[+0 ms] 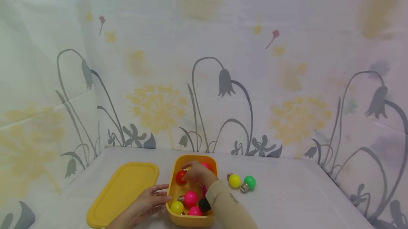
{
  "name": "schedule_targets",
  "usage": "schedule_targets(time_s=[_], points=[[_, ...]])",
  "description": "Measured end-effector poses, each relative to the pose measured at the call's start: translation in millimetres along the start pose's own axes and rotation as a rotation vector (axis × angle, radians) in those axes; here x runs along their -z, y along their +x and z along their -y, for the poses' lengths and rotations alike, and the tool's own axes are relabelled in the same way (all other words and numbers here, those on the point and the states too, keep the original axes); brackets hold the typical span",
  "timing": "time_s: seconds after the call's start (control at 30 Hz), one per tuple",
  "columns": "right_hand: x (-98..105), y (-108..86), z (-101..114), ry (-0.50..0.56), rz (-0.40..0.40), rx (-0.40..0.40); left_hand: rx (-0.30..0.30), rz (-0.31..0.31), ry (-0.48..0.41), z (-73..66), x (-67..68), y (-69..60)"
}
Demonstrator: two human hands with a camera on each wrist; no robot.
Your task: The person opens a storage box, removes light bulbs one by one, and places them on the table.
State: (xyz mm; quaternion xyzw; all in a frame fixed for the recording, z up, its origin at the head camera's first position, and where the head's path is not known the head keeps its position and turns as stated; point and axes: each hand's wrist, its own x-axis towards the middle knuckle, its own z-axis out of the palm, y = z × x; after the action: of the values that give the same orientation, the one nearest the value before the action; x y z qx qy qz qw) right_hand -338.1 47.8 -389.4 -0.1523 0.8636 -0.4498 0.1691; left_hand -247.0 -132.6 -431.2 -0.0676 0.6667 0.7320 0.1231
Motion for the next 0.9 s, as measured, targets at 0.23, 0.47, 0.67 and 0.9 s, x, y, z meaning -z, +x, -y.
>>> schedule_targets(time_s=[0.23, 0.47, 0.67, 0.9], points=[[-1, 0.6, -3, 0.043, 0.054, -0.024, 0.002, 0.008, -0.003, -1.0, -2.2, -0.2], [0, -1.9, -3, 0.157, 0.113, -0.047, 0.003, 0.013, -0.009, -3.3, -3.0, -1.9], [4, -7.5, 6, 0.171, 0.131, -0.031, 0.003, 0.011, -0.009, -4.5, -1.7, -3.4], [8, -15.2, 14, 0.172, 0.147, -0.02, 0.003, 0.014, -0.019, -4.1, -0.9, -4.0]])
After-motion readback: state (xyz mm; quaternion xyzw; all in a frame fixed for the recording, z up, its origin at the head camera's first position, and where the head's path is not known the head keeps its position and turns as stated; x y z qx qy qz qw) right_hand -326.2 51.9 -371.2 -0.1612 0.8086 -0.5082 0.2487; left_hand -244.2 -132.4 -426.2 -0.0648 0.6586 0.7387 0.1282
